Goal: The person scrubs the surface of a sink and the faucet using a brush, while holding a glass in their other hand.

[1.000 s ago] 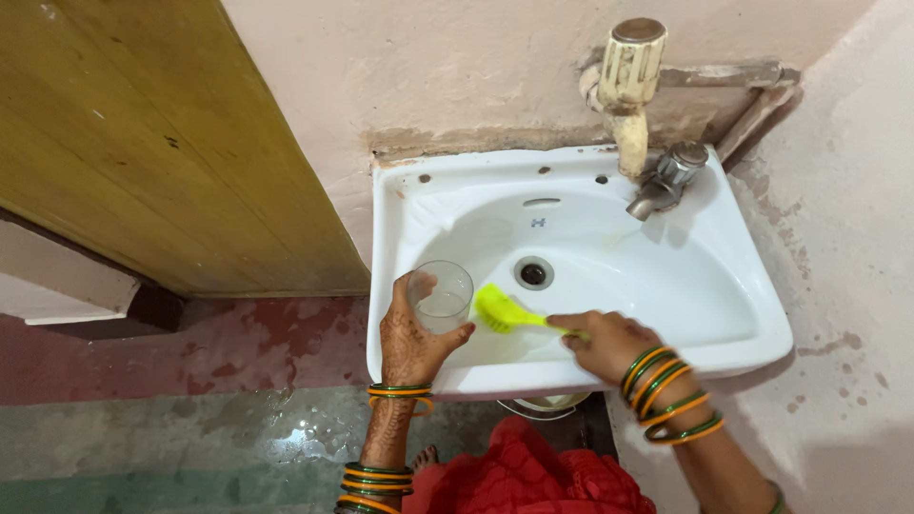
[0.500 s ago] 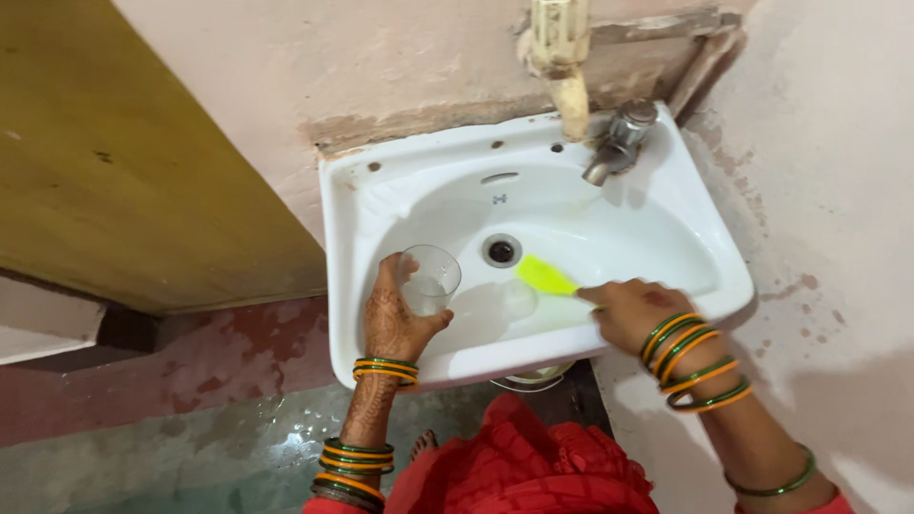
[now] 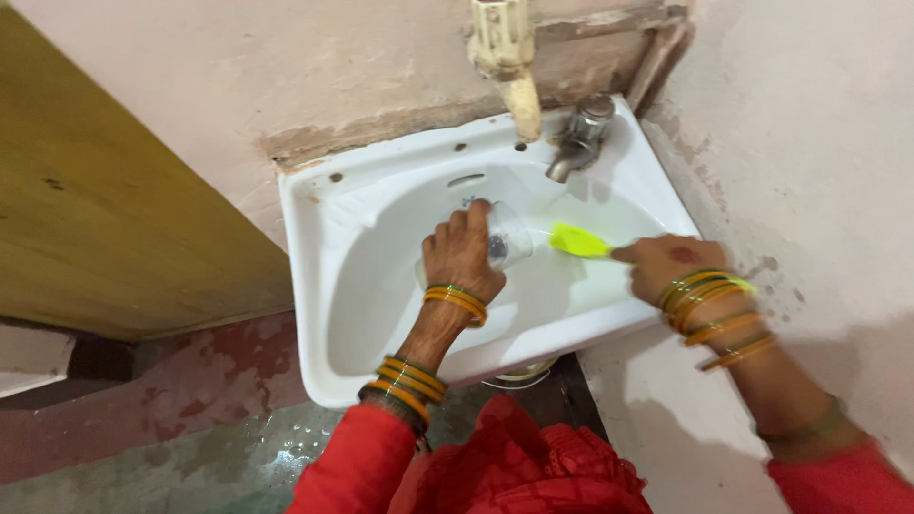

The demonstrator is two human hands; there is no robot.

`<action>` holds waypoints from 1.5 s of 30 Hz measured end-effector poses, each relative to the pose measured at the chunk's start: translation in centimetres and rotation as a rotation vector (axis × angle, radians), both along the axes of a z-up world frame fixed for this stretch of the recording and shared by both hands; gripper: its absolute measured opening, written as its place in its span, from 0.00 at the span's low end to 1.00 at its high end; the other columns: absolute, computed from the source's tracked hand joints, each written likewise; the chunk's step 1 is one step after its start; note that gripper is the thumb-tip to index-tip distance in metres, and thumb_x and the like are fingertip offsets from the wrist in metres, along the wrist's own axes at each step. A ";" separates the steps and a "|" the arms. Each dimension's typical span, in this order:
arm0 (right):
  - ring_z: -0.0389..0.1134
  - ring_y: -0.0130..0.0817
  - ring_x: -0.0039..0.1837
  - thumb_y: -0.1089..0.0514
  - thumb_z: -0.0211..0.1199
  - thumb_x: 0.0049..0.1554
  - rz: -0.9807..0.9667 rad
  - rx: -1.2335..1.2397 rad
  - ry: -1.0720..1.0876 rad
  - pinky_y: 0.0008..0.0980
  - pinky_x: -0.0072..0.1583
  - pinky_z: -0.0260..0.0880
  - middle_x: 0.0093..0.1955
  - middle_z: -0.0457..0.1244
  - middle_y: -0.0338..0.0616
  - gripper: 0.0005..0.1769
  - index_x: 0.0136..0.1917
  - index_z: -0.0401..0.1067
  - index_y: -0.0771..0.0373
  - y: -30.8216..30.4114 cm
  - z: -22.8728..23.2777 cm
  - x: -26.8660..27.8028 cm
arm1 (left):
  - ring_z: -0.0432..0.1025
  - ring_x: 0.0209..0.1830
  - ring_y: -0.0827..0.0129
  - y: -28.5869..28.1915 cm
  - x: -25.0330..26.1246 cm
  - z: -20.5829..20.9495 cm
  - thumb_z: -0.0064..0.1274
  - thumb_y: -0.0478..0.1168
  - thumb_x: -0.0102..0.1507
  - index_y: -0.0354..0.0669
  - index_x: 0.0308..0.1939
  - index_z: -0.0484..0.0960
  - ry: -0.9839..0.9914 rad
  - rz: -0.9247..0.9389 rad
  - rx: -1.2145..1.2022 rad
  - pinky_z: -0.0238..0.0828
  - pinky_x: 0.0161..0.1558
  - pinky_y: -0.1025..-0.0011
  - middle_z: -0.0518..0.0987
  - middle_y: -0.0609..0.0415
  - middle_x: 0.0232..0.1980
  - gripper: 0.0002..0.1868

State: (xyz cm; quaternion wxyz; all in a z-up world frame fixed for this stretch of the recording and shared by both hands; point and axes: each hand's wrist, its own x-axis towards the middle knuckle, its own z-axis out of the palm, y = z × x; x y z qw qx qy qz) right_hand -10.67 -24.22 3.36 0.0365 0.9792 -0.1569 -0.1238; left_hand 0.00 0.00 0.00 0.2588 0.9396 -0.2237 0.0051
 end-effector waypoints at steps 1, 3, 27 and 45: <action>0.72 0.40 0.60 0.50 0.60 0.53 0.108 0.036 -0.110 0.40 0.62 0.70 0.56 0.71 0.39 0.25 0.64 0.75 0.33 0.2 -1.4 0.3 | 0.70 0.54 0.48 -1.3 0.1 -0.2 0.62 0.32 0.44 0.53 0.64 0.65 0.003 -0.009 -0.001 0.65 0.53 0.49 0.75 0.48 0.54 0.44; 0.72 0.40 0.58 0.52 0.59 0.54 0.066 0.053 -0.048 0.41 0.61 0.71 0.57 0.71 0.39 0.27 0.66 0.74 0.32 1.7 -3.5 1.3 | 0.69 0.56 0.48 -3.8 0.5 -0.3 0.62 0.33 0.47 0.50 0.64 0.64 -0.053 -0.044 0.119 0.62 0.55 0.48 0.73 0.47 0.56 0.42; 0.69 0.44 0.68 0.55 0.55 0.52 -0.070 0.144 0.243 0.43 0.72 0.65 0.65 0.69 0.42 0.33 0.69 0.72 0.27 -0.9 2.9 1.7 | 0.71 0.56 0.45 -1.5 3.4 2.0 0.75 0.45 0.40 0.55 0.68 0.59 0.153 0.027 0.124 0.72 0.53 0.48 0.73 0.45 0.58 0.56; 0.76 0.51 0.59 0.53 0.51 0.57 0.026 0.354 0.377 0.43 0.66 0.72 0.59 0.72 0.53 0.32 0.73 0.68 0.34 3.8 -2.6 6.7 | 0.72 0.58 0.49 12.2 1.4 5.0 0.72 0.38 0.38 0.47 0.64 0.64 0.006 0.189 -0.201 0.72 0.54 0.54 0.78 0.46 0.58 0.51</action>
